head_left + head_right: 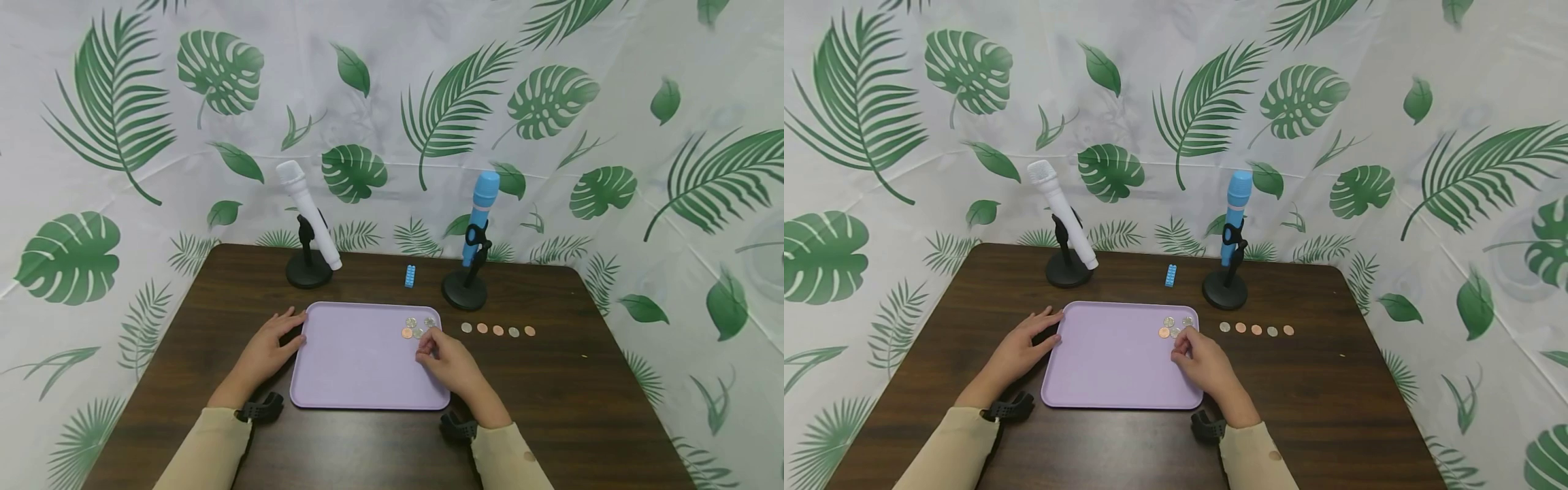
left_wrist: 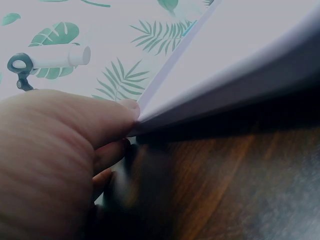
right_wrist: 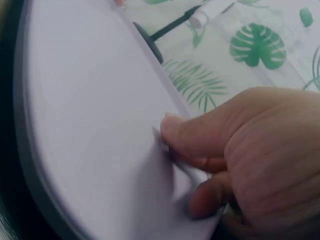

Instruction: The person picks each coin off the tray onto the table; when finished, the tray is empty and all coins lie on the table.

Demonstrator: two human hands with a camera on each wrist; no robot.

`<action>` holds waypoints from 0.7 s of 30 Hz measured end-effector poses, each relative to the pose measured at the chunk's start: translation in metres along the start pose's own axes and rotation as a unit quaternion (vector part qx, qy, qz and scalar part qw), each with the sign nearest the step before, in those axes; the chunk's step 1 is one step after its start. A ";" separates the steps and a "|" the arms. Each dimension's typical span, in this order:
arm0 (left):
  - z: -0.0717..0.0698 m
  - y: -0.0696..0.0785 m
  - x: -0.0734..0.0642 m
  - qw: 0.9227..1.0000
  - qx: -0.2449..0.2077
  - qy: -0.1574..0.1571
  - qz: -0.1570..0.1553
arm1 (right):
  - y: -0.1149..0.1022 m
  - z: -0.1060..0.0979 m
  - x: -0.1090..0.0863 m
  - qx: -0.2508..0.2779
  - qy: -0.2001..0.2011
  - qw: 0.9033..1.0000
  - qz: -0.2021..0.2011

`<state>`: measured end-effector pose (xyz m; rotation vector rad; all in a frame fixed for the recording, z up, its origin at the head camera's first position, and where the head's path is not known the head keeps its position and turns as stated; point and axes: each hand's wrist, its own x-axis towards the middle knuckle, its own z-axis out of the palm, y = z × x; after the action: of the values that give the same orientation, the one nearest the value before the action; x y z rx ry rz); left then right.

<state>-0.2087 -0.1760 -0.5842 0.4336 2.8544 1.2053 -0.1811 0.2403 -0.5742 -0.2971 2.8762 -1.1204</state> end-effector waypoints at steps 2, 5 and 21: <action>0.000 0.000 0.000 1.000 0.002 0.001 0.001 | 0.004 0.000 0.000 0.039 0.007 0.999 -0.004; 0.000 0.000 0.000 1.000 0.002 0.003 0.003 | 0.010 -0.001 0.000 0.098 0.027 0.995 -0.017; -0.001 0.003 -0.002 1.000 -0.008 -0.003 -0.004 | 0.054 -0.037 -0.001 0.114 0.162 0.980 0.010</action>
<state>-0.2068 -0.1757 -0.5814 0.4235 2.8366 1.2235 -0.1934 0.3044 -0.5833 -0.0811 2.9626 -1.6123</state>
